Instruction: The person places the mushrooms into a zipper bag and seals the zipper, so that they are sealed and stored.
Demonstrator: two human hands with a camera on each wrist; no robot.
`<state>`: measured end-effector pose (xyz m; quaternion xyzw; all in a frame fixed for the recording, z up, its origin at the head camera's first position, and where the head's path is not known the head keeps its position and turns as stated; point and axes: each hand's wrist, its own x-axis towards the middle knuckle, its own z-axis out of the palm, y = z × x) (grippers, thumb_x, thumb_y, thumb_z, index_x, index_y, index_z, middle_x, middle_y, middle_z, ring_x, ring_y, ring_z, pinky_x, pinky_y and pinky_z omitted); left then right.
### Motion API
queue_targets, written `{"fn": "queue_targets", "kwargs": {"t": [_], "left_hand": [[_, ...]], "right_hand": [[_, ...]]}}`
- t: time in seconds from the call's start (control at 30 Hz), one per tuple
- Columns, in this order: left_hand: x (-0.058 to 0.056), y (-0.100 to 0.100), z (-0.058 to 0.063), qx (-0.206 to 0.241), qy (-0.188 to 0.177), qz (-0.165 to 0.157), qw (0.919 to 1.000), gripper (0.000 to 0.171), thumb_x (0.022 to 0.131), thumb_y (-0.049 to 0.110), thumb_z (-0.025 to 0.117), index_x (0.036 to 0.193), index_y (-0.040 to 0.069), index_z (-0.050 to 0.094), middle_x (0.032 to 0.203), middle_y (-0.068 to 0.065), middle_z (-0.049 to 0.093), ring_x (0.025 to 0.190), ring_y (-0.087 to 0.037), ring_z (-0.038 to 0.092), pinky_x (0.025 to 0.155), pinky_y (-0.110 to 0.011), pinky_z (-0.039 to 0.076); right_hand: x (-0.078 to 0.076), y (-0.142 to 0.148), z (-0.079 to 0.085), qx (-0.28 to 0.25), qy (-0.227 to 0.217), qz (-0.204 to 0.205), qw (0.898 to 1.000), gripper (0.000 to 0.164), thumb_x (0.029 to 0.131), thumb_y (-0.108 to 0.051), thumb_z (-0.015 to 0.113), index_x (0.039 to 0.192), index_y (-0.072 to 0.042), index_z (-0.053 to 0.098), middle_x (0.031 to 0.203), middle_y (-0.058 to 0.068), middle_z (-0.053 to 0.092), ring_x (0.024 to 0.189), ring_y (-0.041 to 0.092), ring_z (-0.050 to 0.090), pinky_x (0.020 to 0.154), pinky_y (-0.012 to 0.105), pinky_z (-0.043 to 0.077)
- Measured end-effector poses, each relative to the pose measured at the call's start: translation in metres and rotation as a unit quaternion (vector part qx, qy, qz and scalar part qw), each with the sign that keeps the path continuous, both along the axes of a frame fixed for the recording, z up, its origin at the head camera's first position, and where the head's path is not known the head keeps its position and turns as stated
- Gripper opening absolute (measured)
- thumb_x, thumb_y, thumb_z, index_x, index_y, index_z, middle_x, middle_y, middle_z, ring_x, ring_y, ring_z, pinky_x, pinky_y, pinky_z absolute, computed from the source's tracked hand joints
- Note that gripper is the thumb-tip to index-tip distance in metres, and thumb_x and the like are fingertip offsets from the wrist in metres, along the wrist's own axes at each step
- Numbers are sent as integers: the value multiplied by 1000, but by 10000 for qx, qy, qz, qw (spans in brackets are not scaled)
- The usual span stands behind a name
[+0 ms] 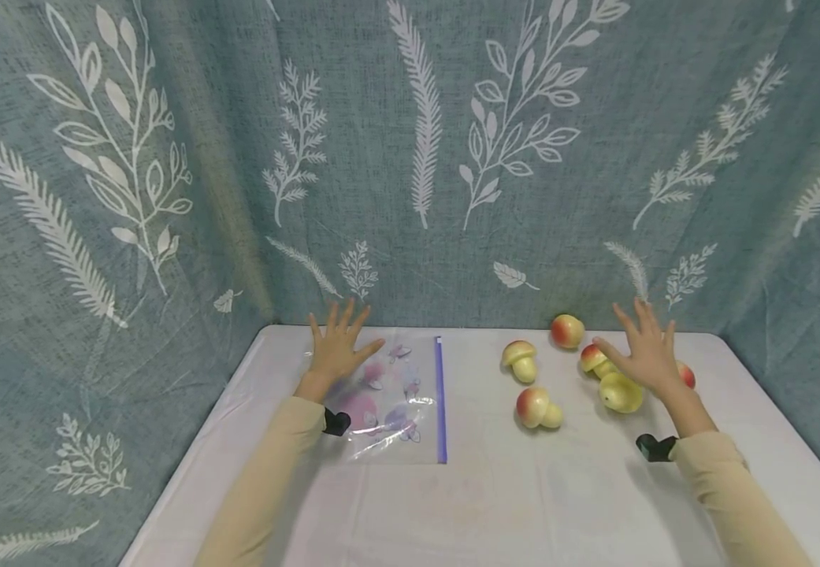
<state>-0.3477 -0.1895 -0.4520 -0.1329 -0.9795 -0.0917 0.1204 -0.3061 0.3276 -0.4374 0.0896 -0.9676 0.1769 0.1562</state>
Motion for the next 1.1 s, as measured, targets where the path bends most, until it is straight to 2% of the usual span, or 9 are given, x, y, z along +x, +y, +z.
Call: {"fn": "queue_targets", "kwargs": {"t": [0.23,0.43,0.63,0.8,0.93,1.1], "left_hand": [[3,13,-6,84,-63,-126,9999,74,89,59,43,149,21,20,156,-11,8,142,-38,1,104,-68,-12],[11,22,-10,321,-238,-318,9987,71,90,55,46,148,20,23,156,-12,10,142,-39,1,105,-66,-13],[18,29,-16,487,-459,-485,9966,71,91,56,44,148,21,21,155,-13,11,142,-37,1,106,-66,-11],[20,35,-20,476,-529,-583,9958,70,90,58,43,148,24,22,155,-11,13,142,-36,6,106,-67,-8],[19,38,-26,381,-450,-705,9958,69,91,57,43,148,23,24,154,-12,17,142,-37,10,106,-69,-3],[21,43,-29,449,-560,-817,9941,69,90,56,45,147,22,26,154,-11,18,141,-36,12,106,-69,-2]], "right_hand": [[1,-11,0,-69,27,147,9999,77,89,-49,53,146,-7,25,148,31,14,136,50,7,101,73,-7],[2,-19,-3,-154,203,361,9990,73,87,-44,58,143,-6,30,145,32,22,134,52,16,102,72,-4],[5,-26,-9,-243,161,534,9981,73,87,-47,58,143,-7,33,145,31,25,134,51,17,104,70,-6],[7,-31,-11,-273,215,642,9973,71,87,-46,59,142,-7,35,144,30,28,133,50,20,105,70,-3],[9,-36,-14,-332,232,710,9967,71,87,-46,59,142,-7,36,142,29,32,131,51,24,106,68,-3],[11,-41,-17,-404,257,774,9958,71,87,-45,60,140,-6,38,139,28,37,128,52,28,107,68,1]]}}
